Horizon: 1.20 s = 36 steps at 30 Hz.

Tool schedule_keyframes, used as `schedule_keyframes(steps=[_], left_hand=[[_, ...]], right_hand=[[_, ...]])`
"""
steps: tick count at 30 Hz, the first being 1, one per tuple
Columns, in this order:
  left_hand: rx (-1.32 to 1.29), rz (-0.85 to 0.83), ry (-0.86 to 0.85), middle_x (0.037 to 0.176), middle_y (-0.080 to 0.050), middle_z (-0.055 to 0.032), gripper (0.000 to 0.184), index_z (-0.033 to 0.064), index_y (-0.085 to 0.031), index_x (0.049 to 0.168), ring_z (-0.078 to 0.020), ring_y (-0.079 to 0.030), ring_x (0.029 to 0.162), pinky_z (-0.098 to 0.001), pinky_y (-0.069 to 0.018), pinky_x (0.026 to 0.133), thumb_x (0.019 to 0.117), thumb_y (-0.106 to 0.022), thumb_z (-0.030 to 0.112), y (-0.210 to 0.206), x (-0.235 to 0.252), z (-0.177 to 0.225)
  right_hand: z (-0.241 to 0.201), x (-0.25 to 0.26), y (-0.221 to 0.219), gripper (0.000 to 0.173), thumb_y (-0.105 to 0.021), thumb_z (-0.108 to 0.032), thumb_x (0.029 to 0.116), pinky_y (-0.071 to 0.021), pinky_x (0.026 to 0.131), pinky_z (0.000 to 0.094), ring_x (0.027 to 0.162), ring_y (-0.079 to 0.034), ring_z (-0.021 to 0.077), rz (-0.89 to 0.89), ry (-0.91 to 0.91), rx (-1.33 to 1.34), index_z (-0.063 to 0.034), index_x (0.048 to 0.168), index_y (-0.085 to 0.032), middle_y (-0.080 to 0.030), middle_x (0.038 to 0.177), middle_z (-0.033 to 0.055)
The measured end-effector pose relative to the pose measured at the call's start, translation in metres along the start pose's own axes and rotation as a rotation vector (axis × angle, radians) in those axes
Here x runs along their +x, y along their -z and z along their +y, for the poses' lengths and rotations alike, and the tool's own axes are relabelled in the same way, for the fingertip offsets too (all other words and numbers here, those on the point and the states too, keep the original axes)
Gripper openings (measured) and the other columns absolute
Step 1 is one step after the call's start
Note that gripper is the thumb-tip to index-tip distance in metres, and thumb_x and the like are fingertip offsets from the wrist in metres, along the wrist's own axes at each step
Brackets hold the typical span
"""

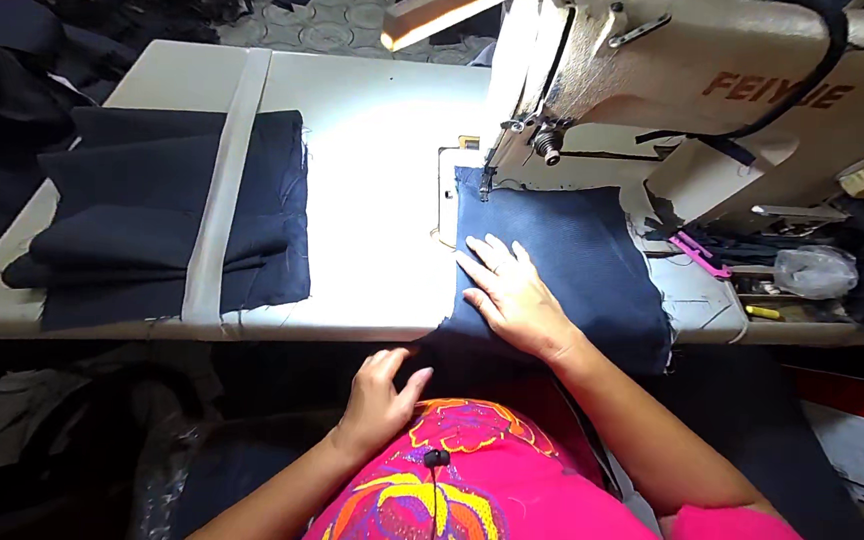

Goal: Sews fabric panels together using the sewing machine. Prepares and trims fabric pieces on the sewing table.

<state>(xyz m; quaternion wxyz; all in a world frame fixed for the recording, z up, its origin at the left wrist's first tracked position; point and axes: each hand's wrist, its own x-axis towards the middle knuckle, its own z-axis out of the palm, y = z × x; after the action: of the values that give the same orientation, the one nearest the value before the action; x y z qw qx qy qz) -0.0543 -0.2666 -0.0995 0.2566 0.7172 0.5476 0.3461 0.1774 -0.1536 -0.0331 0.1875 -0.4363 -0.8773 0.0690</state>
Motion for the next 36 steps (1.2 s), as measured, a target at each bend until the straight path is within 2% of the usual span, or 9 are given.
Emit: schedule_keyframes(steps=[2, 4, 6, 10, 15, 18, 24, 32, 36], left_hand=[[-0.356, -0.193, 0.284, 0.127, -0.069, -0.0134, 0.056, -0.0039, -0.062, 0.131, -0.0155, -0.062, 0.124, -0.0344, -0.0467, 0.11, 0.0959, -0.065, 0.04, -0.002, 0.014, 0.009], [-0.771, -0.245, 0.303, 0.108, -0.074, -0.0013, 0.026, 0.0006, -0.067, 0.115, -0.0043, -0.069, 0.105, -0.0277, -0.056, 0.098, 0.0972, -0.066, 0.019, -0.01, 0.023, 0.02], [-0.895, -0.302, 0.104, 0.096, -0.075, 0.0016, 0.013, 0.0, -0.069, 0.105, -0.0024, -0.071, 0.093, -0.0267, -0.0599, 0.088, 0.1001, -0.059, 0.007, -0.006, 0.025, 0.038], [-0.754, -0.373, -0.343, 0.081, -0.069, 0.0007, 0.032, -0.0007, -0.066, 0.101, 0.002, -0.067, 0.071, -0.018, -0.0587, 0.065, 0.1086, -0.051, 0.026, 0.039, 0.04, 0.065], [-0.061, 0.102, -0.526, 0.091, -0.077, -0.011, 0.017, -0.0019, -0.078, 0.098, -0.0103, -0.074, 0.084, -0.0247, -0.06, 0.081, 0.0951, -0.063, 0.006, 0.06, 0.087, 0.041], [0.152, 0.089, -0.602, 0.11, -0.076, -0.0166, 0.02, 0.0002, -0.079, 0.104, -0.0233, -0.075, 0.1, -0.0333, -0.06, 0.089, 0.0965, -0.061, 0.006, 0.052, 0.104, 0.028], [0.28, 0.007, -0.742, 0.116, -0.074, -0.0191, 0.026, -0.0024, -0.076, 0.109, -0.0277, -0.076, 0.097, -0.0368, -0.0614, 0.079, 0.096, -0.061, 0.014, 0.031, 0.108, 0.032], [0.284, -0.012, -0.793, 0.109, -0.076, -0.016, 0.022, -0.0005, -0.078, 0.099, -0.025, -0.077, 0.093, -0.0351, -0.0615, 0.076, 0.0945, -0.057, 0.006, 0.024, 0.116, 0.029], [0.13, -0.083, -0.564, 0.105, -0.075, -0.0116, 0.016, 0.0009, -0.076, 0.091, -0.0216, -0.074, 0.091, -0.0377, -0.0611, 0.077, 0.0954, -0.061, 0.007, 0.026, 0.126, 0.036]], right_hand=[[0.002, -0.003, 0.001, 0.037, -0.05, -0.023, 0.1007, -0.0433, 0.1, 0.0549, 0.12, -0.059, 0.0346, 0.142, 0.121, 0.061, -0.0166, 0.13, -0.073, -0.068, 0.122, 0.0138], [0.002, -0.004, 0.006, 0.039, -0.049, -0.014, 0.0985, -0.0456, 0.086, 0.0475, 0.1, -0.06, 0.0289, 0.104, 0.193, 0.085, -0.0229, 0.127, -0.075, -0.065, 0.103, 0.01], [0.004, -0.005, 0.009, 0.042, -0.047, -0.012, 0.0991, -0.0437, 0.085, 0.046, 0.098, -0.057, 0.0267, 0.051, 0.224, 0.106, -0.0275, 0.127, -0.074, -0.063, 0.101, 0.0085], [0.011, -0.012, 0.012, 0.03, -0.052, -0.008, 0.0936, -0.0457, 0.089, 0.048, 0.104, -0.061, 0.0283, 0.076, 0.297, 0.19, -0.0151, 0.107, -0.078, -0.066, 0.105, 0.011], [0.015, -0.027, 0.011, 0.025, -0.056, -0.007, 0.0895, -0.0448, 0.102, 0.0529, 0.117, -0.061, 0.0339, 0.1, 0.353, 0.226, -0.0119, 0.096, -0.08, -0.069, 0.116, 0.0176], [0.016, -0.028, 0.009, 0.026, -0.057, -0.005, 0.087, -0.0455, 0.102, 0.0536, 0.116, -0.063, 0.0347, 0.123, 0.365, 0.213, -0.012, 0.096, -0.08, -0.07, 0.116, 0.0186], [0.015, -0.028, 0.011, 0.025, -0.053, -0.006, 0.09, -0.0457, 0.103, 0.0505, 0.116, -0.063, 0.0331, 0.143, 0.359, 0.227, -0.0076, 0.095, -0.078, -0.071, 0.117, 0.0167], [0.017, -0.027, 0.01, 0.026, -0.053, -0.006, 0.0896, -0.0452, 0.101, 0.0494, 0.115, -0.063, 0.0307, 0.128, 0.353, 0.209, -0.0081, 0.1, -0.077, -0.072, 0.118, 0.0111], [0.016, -0.026, 0.011, 0.027, -0.053, -0.005, 0.0873, -0.0448, 0.101, 0.0504, 0.116, -0.062, 0.0311, 0.105, 0.34, 0.208, -0.0083, 0.101, -0.077, -0.073, 0.119, 0.0095]])
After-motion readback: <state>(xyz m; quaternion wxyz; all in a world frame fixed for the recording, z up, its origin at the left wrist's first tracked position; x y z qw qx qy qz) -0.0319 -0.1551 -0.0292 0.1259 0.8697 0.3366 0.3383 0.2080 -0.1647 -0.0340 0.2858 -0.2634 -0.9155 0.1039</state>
